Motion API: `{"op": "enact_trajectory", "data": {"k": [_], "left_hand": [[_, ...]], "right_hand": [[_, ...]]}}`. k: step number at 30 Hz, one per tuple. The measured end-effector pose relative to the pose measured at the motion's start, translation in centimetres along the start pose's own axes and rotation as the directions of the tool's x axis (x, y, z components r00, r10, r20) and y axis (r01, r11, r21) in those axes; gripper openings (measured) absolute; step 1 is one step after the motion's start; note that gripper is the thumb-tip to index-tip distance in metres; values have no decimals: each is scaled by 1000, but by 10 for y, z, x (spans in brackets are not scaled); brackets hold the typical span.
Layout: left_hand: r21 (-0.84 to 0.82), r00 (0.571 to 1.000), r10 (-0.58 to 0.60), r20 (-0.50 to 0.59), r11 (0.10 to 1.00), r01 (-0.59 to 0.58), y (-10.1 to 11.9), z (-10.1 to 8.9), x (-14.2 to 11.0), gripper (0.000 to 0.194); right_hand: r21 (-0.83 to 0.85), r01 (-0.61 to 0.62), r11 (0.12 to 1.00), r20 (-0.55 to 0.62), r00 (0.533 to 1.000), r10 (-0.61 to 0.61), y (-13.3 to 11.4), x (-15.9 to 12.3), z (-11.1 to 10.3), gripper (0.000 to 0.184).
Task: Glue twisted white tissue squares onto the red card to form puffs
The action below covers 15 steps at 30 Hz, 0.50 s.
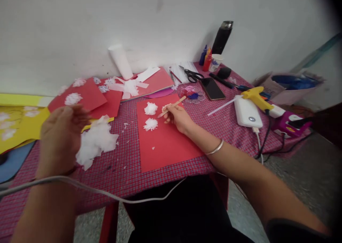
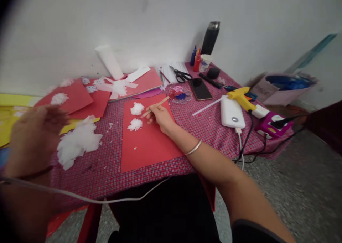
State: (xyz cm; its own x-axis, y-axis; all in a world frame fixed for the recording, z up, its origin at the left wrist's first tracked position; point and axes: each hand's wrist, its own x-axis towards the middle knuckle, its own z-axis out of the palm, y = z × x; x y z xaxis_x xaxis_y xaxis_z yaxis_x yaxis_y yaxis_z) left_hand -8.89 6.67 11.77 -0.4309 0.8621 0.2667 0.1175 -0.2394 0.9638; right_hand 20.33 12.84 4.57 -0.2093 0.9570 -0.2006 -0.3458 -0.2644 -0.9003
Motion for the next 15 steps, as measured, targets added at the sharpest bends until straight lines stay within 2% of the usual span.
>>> {"op": "enact_trajectory", "data": {"k": [1,3,4,6,8,10,13,15], "left_hand": [[94,998,8,-59,996,-3,6,-15,-7,9],[291,993,-11,-119,956,46,8,-40,-24,12],[398,994,-4,-106,916,46,4,-50,-34,14],[583,1000,-2,14,813,-6,-10,-69,-52,19],[704,996,6,84,707,-64,-25,-83,-66,18],[789,982,49,181,588,-175,-36,-92,-75,15],[832,928,101,360,416,-368,-41,-92,-84,15],[813,878,131,461,334,-477,-39,-86,-86,17]], "right_hand": [[25,-16,1000,-6,1000,16,-1,0,-1,24],[57,-32,998,-9,999,33,-1,-1,-2,24],[60,-35,998,-13,999,36,-1,-2,-3,23],[49,-17,999,-15,1000,18,-1,-3,-3,22],[35,4,999,-17,1000,-3,1,-4,-3,20],[23,7,1000,-13,1000,-6,1,-4,-3,20],[-2,8,1000,-9,1000,-8,2,-5,-2,19],[-23,22,1000,-4,1000,-22,2,-6,-1,19]]}}
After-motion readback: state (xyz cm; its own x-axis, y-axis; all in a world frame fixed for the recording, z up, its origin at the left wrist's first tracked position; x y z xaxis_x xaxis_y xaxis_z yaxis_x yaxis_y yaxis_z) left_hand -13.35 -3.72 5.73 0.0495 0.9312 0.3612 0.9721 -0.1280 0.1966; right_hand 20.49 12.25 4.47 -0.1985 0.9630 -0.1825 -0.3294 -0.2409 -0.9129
